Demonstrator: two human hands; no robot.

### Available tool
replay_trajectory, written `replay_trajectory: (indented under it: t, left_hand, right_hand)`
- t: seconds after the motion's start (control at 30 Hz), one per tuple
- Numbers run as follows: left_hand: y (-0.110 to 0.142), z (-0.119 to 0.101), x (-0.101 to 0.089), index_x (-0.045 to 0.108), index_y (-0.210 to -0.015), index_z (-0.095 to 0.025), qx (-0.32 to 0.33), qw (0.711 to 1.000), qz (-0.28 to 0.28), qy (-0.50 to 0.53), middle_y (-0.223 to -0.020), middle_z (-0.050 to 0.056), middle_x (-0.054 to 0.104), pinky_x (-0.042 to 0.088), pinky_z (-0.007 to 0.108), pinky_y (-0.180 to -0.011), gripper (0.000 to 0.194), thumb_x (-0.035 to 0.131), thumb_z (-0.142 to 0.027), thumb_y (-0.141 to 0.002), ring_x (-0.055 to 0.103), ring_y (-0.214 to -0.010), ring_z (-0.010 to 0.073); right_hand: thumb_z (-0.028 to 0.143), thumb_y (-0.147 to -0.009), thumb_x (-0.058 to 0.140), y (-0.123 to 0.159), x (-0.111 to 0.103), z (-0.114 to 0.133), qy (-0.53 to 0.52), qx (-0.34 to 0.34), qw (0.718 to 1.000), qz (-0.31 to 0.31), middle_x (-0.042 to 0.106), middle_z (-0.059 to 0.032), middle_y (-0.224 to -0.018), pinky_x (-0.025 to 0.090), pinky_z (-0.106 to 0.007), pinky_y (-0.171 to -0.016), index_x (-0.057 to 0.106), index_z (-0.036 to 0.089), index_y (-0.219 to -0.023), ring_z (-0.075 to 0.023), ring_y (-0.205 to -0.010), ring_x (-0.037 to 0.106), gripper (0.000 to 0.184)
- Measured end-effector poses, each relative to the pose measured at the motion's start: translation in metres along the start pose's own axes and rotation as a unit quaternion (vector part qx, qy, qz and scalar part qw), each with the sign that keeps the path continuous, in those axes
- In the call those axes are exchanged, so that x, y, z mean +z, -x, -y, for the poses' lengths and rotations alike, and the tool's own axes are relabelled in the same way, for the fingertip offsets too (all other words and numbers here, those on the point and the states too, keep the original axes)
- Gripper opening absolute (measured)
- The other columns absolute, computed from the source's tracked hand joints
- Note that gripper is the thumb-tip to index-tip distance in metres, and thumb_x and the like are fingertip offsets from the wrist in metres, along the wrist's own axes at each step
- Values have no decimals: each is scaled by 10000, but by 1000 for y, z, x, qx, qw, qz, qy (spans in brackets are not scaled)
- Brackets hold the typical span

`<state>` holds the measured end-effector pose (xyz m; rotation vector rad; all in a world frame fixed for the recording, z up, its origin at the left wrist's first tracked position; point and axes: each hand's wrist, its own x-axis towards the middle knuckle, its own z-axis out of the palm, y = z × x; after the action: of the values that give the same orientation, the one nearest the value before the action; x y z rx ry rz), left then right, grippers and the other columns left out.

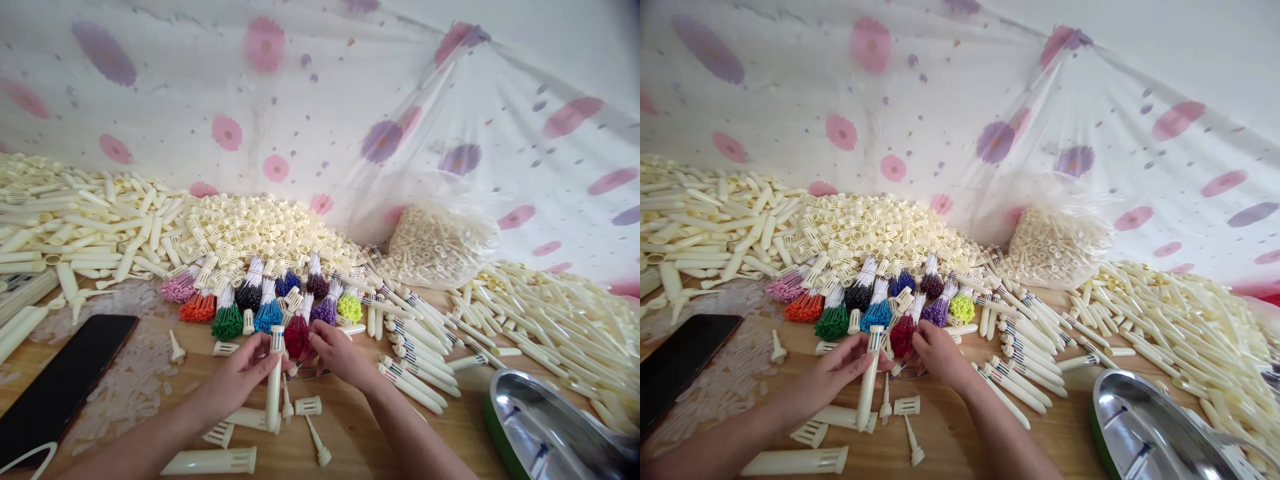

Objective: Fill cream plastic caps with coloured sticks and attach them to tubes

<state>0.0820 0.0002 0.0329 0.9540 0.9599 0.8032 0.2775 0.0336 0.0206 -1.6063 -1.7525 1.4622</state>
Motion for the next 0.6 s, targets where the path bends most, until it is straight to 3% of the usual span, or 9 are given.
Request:
replay_trajectory:
  t: [0.13, 0.27, 0.37, 0.5, 0.6]
  left_hand:
    - [-9, 5, 6, 587, -803, -216, 35, 999, 11, -13, -867, 32, 694, 486, 359, -842, 300, 691, -481, -706, 652, -909, 242]
    - [-10, 5, 1, 594, -840, -202, 24, 1000, 2, 13, -826, 9, 666, 507, 322, -741, 357, 686, -515, -694, 657, -769, 199]
    - [-8, -1, -5, 606, -864, -195, 54, 996, -68, 22, -745, -28, 633, 473, 236, -662, 355, 693, -498, -700, 584, -634, 115]
    - [-8, -9, -11, 608, -941, -193, 95, 984, -131, 71, -555, -94, 473, 350, 157, -477, 347, 712, -433, -712, 410, -478, 55]
    - [-6, -15, -14, 611, -752, -160, 129, 973, -175, 79, -479, -101, 429, 288, 153, -411, 326, 742, -444, -662, 339, -416, 44]
  right_hand:
    - [189, -844, 444, 27, -5, 12, 59, -40, 997, 0, 603, 6, -678, 445, -209, -521, 510, 185, -706, -120, -594, 565, 153]
    - [208, -858, 466, 54, -23, 27, 153, -80, 985, 2, 620, -19, -716, 449, -226, -565, 616, 163, -794, -126, -626, 563, 169]
    - [322, -909, 455, 54, -29, 34, 54, -138, 987, 65, 657, -51, -832, 481, -230, -618, 620, 162, -879, -142, -747, 606, 232]
    - [431, -902, 475, 29, -9, 36, -84, -165, 969, 164, 656, -48, -818, 486, -213, -591, 586, 157, -868, -129, -739, 629, 298]
    - [448, -888, 500, 11, 11, 33, -121, -185, 954, 205, 644, -36, -799, 471, -186, -566, 577, 151, -823, -106, -707, 626, 314]
